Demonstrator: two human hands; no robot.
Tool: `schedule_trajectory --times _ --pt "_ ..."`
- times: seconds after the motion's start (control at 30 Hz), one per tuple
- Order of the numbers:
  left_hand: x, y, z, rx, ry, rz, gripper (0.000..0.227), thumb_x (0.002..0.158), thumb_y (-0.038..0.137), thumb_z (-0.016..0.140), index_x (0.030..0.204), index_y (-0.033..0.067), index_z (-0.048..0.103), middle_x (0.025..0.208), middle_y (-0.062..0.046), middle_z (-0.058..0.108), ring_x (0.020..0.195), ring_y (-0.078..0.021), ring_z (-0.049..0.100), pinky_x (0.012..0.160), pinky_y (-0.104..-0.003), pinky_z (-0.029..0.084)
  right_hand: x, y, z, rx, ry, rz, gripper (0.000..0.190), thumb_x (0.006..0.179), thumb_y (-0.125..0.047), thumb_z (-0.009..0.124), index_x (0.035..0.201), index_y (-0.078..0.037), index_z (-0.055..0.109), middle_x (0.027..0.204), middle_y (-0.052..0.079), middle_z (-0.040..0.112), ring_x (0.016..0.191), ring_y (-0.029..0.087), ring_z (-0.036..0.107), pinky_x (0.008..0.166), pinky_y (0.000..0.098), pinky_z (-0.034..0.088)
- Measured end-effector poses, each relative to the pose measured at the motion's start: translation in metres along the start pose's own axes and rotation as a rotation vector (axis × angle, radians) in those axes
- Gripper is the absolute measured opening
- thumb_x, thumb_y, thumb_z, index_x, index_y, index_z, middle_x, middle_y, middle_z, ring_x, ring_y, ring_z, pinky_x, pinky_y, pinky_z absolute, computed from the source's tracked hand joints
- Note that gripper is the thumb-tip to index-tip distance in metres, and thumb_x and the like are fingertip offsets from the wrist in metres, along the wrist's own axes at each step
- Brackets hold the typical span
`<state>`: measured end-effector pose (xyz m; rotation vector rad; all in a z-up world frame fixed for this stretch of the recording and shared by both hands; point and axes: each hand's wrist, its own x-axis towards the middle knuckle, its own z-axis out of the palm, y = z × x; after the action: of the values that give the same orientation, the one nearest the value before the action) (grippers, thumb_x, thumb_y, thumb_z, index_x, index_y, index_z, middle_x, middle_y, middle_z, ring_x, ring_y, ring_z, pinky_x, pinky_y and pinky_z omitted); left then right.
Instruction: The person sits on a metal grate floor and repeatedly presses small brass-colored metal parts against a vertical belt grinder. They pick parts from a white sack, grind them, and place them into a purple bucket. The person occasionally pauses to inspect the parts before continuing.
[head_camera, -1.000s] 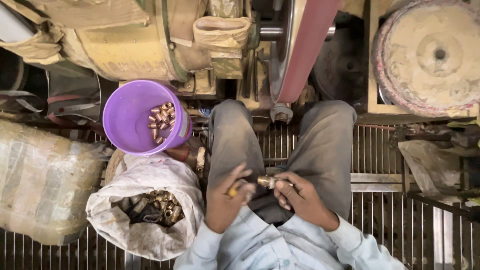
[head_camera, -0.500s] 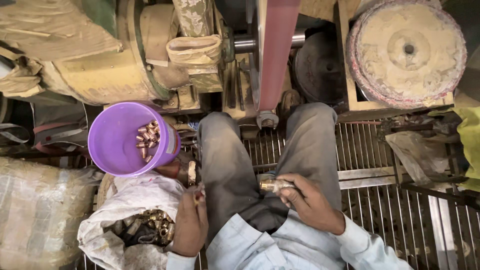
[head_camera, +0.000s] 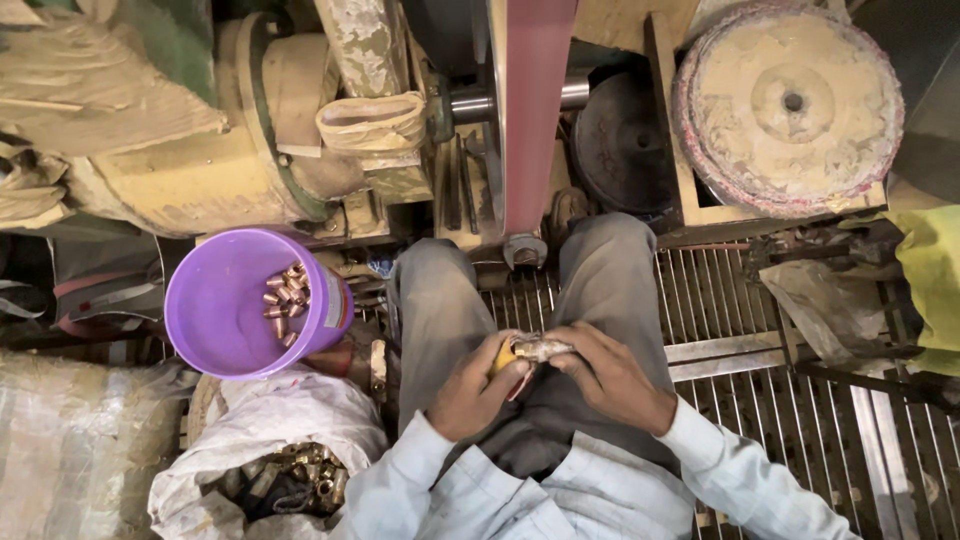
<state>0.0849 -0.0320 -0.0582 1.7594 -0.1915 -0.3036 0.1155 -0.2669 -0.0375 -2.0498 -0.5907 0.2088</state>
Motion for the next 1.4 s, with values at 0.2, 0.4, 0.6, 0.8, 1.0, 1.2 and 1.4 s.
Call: schedule_trajectory --times 0.2,0.4,0.6,0.8,1.0,1.2,1.4 --pt "0.043 -0.038 0.007 -0.293 -0.056 -0.247 0.039 0.101 0.024 0.058 0.137 0.0089 0.054 0.099 -0.003 0.075 0.085 -0.0086 0.073 0.075 -0.025 0.057 0.026 0.043 0.005 0.121 0.009 0.14 0.025 0.1 -0.012 0.06 0.123 -0.003 0.062 0.093 0.007 0.071 0.066 0.014 0.067 0.061 0.0298 0.054" --pt "0.101 -0.067 0.0 -0.319 -0.08 -0.235 0.029 0.103 0.023 0.06 0.124 0.0041 0.061 0.099 -0.004 0.072 0.083 -0.0108 0.072 0.072 -0.027 0.057 0.07 0.091 0.004 0.233 -0.033 0.186 0.02 0.104 -0.013 0.058 0.12 -0.003 0.062 0.081 0.005 0.067 0.065 0.011 0.06 0.059 0.0291 0.052" --pt "0.128 -0.085 0.01 -0.512 0.017 -0.25 0.027 0.104 0.022 0.059 0.121 0.0023 0.063 0.098 -0.003 0.07 0.081 -0.0104 0.068 0.07 -0.027 0.056 0.097 0.117 0.005 0.158 -0.013 0.173 0.019 0.103 -0.011 0.057 0.12 -0.003 0.062 0.081 0.005 0.068 0.066 0.01 0.061 0.06 0.029 0.053" --pt "0.141 -0.099 0.016 -0.631 0.07 -0.292 0.024 0.105 0.021 0.057 0.118 0.0019 0.064 0.094 -0.003 0.069 0.076 -0.0091 0.063 0.065 -0.027 0.053 0.111 0.129 0.007 0.174 -0.009 0.189 0.016 0.104 -0.012 0.058 0.116 -0.003 0.064 0.085 0.006 0.069 0.064 0.01 0.06 0.059 0.03 0.053" --pt "0.144 -0.104 0.02 -0.606 0.11 -0.329 0.021 0.105 0.02 0.056 0.113 0.0016 0.064 0.09 -0.003 0.069 0.073 -0.01 0.062 0.064 -0.027 0.052 0.112 0.14 0.014 0.18 0.003 0.215 0.016 0.102 -0.009 0.057 0.115 -0.003 0.064 0.082 0.007 0.069 0.062 0.011 0.061 0.058 0.0302 0.053" --pt "0.145 -0.105 0.021 -0.59 0.128 -0.353 0.021 0.106 0.02 0.056 0.109 0.0007 0.064 0.086 -0.004 0.068 0.071 -0.0106 0.061 0.061 -0.028 0.049 0.112 0.145 0.015 0.12 0.053 0.025 0.014 0.103 -0.01 0.059 0.113 -0.001 0.064 0.089 0.011 0.072 0.073 0.015 0.066 0.067 0.0326 0.054" --pt "0.145 -0.11 0.02 -0.577 0.12 -0.368 0.022 0.106 0.021 0.057 0.11 0.001 0.065 0.085 -0.005 0.067 0.071 -0.011 0.06 0.062 -0.028 0.049 0.114 0.145 0.015 0.131 0.044 0.068 0.016 0.105 -0.014 0.059 0.113 0.0 0.063 0.087 0.01 0.072 0.073 0.014 0.067 0.065 0.033 0.054"
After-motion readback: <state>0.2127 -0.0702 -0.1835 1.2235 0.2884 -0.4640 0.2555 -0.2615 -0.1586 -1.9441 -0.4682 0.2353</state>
